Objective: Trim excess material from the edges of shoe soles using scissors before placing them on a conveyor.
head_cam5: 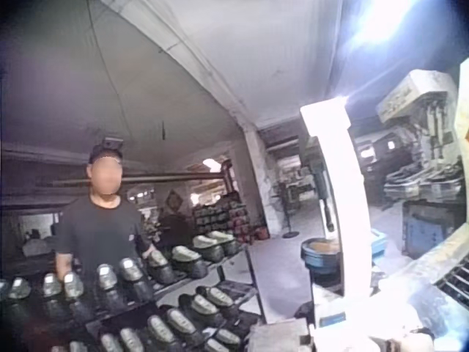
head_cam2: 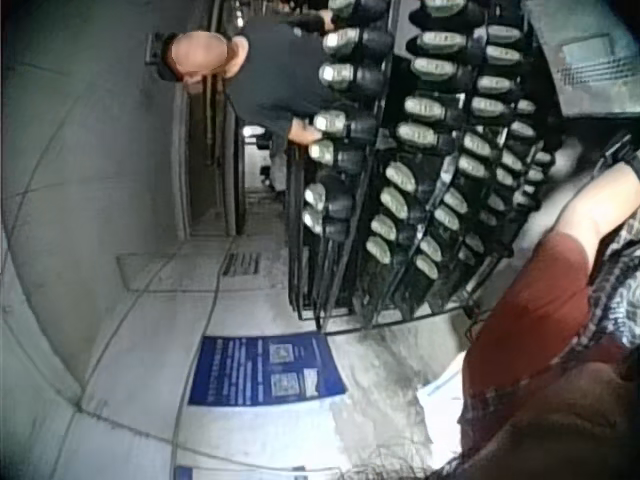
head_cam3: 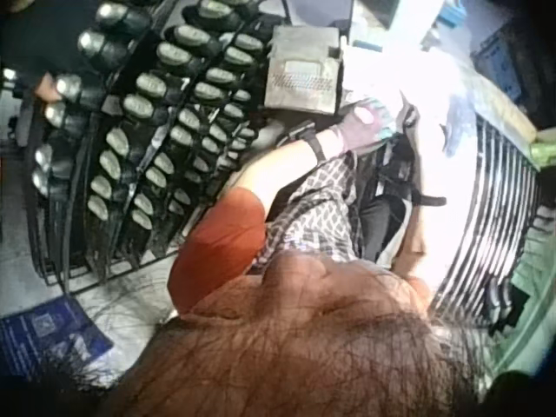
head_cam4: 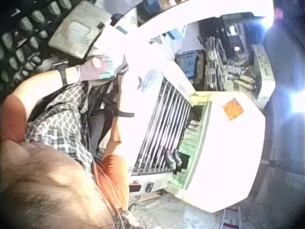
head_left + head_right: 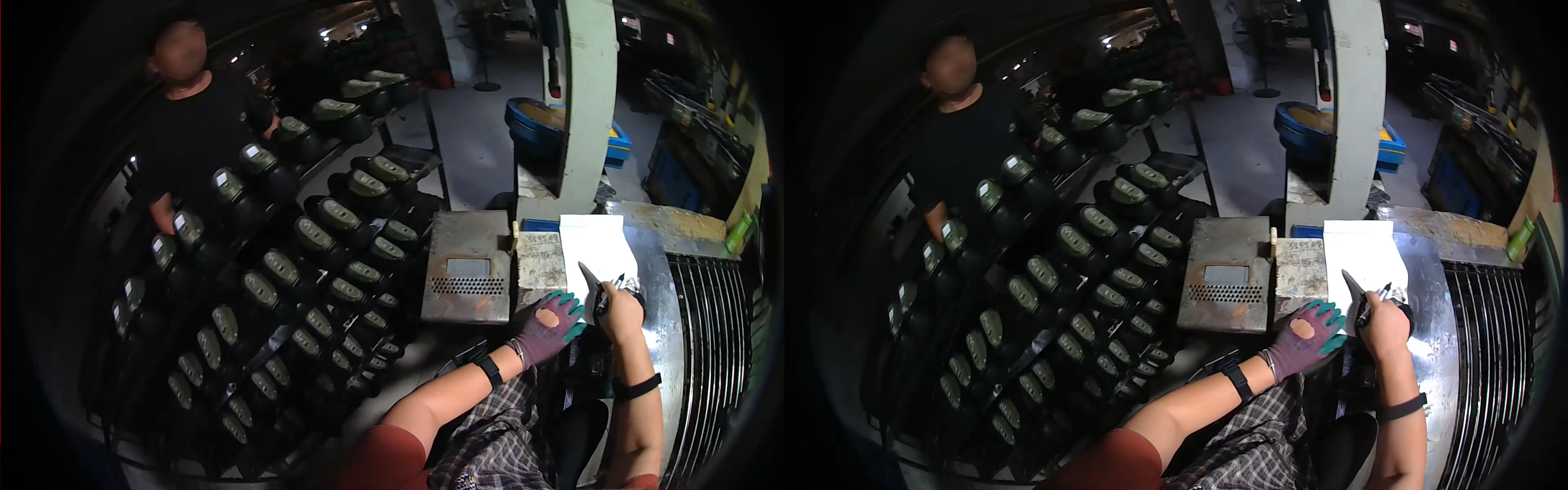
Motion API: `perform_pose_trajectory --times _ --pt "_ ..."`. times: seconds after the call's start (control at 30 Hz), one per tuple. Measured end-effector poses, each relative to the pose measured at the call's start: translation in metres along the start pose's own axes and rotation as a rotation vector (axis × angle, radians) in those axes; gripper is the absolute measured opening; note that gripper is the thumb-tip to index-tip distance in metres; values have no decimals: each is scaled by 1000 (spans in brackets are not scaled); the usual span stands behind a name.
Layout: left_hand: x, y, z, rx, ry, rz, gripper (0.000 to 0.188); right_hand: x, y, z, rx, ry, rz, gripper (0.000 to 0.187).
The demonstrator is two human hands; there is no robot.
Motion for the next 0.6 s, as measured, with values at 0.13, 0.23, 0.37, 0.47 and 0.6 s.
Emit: perform_pose_trajectory --times 0.13,0.23,0.37,0.47,0.6 --pt "5 -9 7 43 -52 -110 40 16 7 5 -14 3 -81 50" --pt "12 -10 8 20 1 -166 40 44 15 5 -64 -6 -112 56" --pt "12 7 -4 122 91 -172 37 99 17 -13 -93 -73 -70 63" --pt "13 5 4 141 118 -213 34 142 6 -33 -107 -146 -77 65" --pt "21 11 20 230 68 -233 34 188 3 -51 -151 -281 -47 61"
Point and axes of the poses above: each hand's wrist, its own x-axis away from the middle knuckle, its own y-axis out of the back of the hand, z = x × y, the point moved 2 cm from there along -x, towards the middle knuckle, and after that the axes turned 11 degrees about x, right-handed, at the moved point
